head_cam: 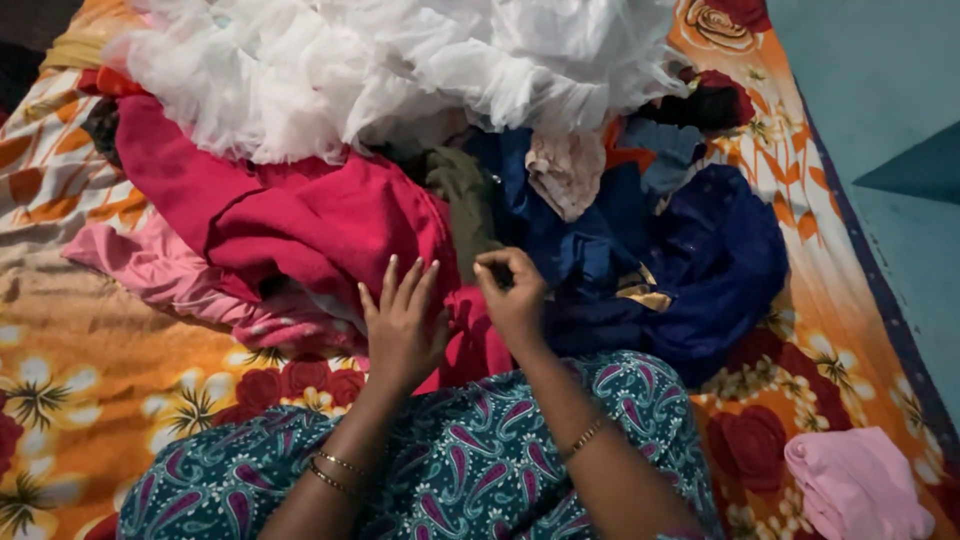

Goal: The person sits on a bed and folds various garments, including a pink top and a green dress, by hand. They smooth and fold each item into a compact shape and place it on the bed.

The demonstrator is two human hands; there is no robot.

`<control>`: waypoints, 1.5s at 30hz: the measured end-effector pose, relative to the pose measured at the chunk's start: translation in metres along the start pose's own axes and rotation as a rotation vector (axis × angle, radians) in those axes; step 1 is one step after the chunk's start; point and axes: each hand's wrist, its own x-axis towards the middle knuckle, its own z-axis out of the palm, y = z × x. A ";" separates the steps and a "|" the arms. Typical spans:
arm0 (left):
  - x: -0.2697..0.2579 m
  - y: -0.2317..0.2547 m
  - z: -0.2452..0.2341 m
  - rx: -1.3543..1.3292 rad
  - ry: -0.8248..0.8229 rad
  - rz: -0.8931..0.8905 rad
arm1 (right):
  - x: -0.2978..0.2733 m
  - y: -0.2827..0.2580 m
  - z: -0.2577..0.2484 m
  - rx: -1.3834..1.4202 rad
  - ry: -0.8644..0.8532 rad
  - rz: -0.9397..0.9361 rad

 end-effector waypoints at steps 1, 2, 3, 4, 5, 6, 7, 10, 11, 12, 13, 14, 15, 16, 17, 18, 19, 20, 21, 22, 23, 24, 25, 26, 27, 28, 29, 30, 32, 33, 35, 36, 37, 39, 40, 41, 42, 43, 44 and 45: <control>-0.001 0.001 -0.001 -0.009 0.012 0.001 | -0.007 -0.009 -0.006 0.106 -0.027 0.103; -0.001 0.003 -0.002 -0.037 0.021 -0.002 | -0.013 -0.018 -0.012 0.211 -0.050 0.204; -0.001 0.005 -0.002 -0.065 0.030 -0.004 | -0.019 -0.027 -0.019 0.316 -0.074 0.305; -0.001 0.006 -0.003 -0.093 0.039 -0.006 | -0.025 -0.036 -0.028 0.437 -0.113 0.349; -0.002 0.007 -0.005 -0.105 0.032 0.003 | -0.031 -0.045 -0.039 0.559 -0.152 0.394; -0.002 0.008 -0.006 -0.116 0.026 0.012 | -0.036 -0.053 -0.048 0.681 -0.191 0.437; -0.003 0.009 -0.006 -0.128 0.019 0.020 | -0.042 -0.061 -0.056 0.727 -0.250 0.417; -0.006 0.011 -0.005 -0.202 0.023 0.044 | -0.052 -0.083 -0.076 0.904 -0.440 0.398; -0.008 0.011 -0.004 -0.201 0.024 0.047 | -0.055 -0.090 -0.084 0.992 -0.510 0.423; -0.009 0.010 -0.003 -0.199 0.024 0.048 | -0.057 -0.098 -0.090 1.081 -0.582 0.448; -0.010 0.009 -0.003 -0.197 0.024 0.050 | -0.057 -0.105 -0.097 1.145 -0.566 0.469; -0.012 0.007 -0.002 -0.225 0.018 0.075 | -0.056 -0.111 -0.103 1.209 -0.549 0.488; -0.013 0.004 -0.002 -0.253 0.012 0.100 | -0.054 -0.116 -0.108 1.274 -0.532 0.508; -0.013 0.002 -0.002 -0.284 0.004 0.127 | -0.050 -0.120 -0.113 1.277 -0.448 0.523; -0.015 0.000 -0.002 -0.496 -0.090 -0.115 | -0.045 -0.123 -0.117 1.280 -0.365 0.537; -0.016 -0.003 -0.004 -0.704 -0.185 -0.361 | -0.040 -0.125 -0.120 1.281 -0.281 0.551; -0.017 -0.006 -0.005 -0.906 -0.283 -0.611 | -0.035 -0.126 -0.122 1.241 -0.181 0.586; -0.016 -0.009 -0.008 -0.947 -0.191 -0.464 | -0.028 -0.127 -0.123 1.199 -0.081 0.618; -0.013 -0.015 -0.012 -0.984 -0.098 -0.316 | -0.022 -0.127 -0.124 1.155 0.018 0.649; -0.011 -0.020 -0.017 -1.015 -0.004 -0.168 | -0.017 -0.128 -0.125 1.185 0.024 0.622; -0.010 -0.025 -0.024 -1.065 -0.048 -0.209 | -0.013 -0.129 -0.126 1.214 0.029 0.595; -0.010 -0.031 -0.031 -1.113 -0.091 -0.251 | -0.010 -0.130 -0.126 1.244 0.033 0.567; -0.011 -0.035 -0.037 -1.161 -0.135 -0.293 | -0.008 -0.130 -0.125 1.241 -0.031 0.520; -0.012 -0.037 -0.041 -1.146 -0.182 -0.281 | -0.008 -0.131 -0.123 1.235 -0.094 0.475; -0.015 -0.038 -0.045 -1.130 -0.229 -0.268 | -0.010 -0.131 -0.121 1.228 -0.156 0.430; -0.016 -0.038 -0.047 -1.115 -0.278 -0.254 | -0.012 -0.131 -0.117 1.071 -0.212 0.452; -0.017 -0.035 -0.046 -1.107 -0.322 -0.280 | -0.017 -0.131 -0.111 0.912 -0.266 0.472; -0.018 -0.030 -0.044 -1.099 -0.366 -0.304 | -0.021 -0.130 -0.104 0.754 -0.319 0.488; -0.019 -0.023 -0.041 -1.140 -0.438 -0.343 | -0.033 -0.131 -0.088 0.219 -0.341 0.171; -0.019 -0.018 -0.041 -1.189 -0.467 -0.357 | -0.038 -0.131 -0.082 -0.048 -0.346 0.012; -0.017 -0.013 -0.046 -1.235 -0.554 -0.395 | -0.042 -0.130 -0.075 -0.148 -0.316 0.002; -0.015 -0.012 -0.052 -1.233 -0.614 -0.419 | -0.044 -0.130 -0.073 -0.196 -0.303 -0.003; -0.013 -0.010 -0.058 -1.230 -0.674 -0.442 | -0.043 -0.130 -0.072 -0.277 -0.286 -0.038; -0.008 -0.005 -0.070 -1.072 -0.678 -0.369 | -0.040 -0.129 -0.078 -0.442 -0.250 -0.105; -0.005 -0.002 -0.076 -0.995 -0.681 -0.332 | -0.037 -0.128 -0.082 -0.440 -0.254 -0.124; -0.001 -0.001 -0.082 -0.864 -0.624 -0.266 | -0.033 -0.126 -0.086 -0.438 -0.258 -0.144; 0.002 -0.001 -0.090 -0.732 -0.569 -0.201 | -0.030 -0.125 -0.091 -0.435 -0.261 -0.162; 0.004 -0.001 -0.096 -0.600 -0.512 -0.137 | -0.027 -0.123 -0.096 -0.398 -0.305 -0.103; 0.005 0.001 -0.099 -0.510 -0.457 -0.148 | -0.024 -0.121 -0.099 -0.360 -0.348 -0.047; 0.006 0.001 -0.102 -0.421 -0.402 -0.159 | -0.023 -0.118 -0.103 -0.321 -0.391 0.010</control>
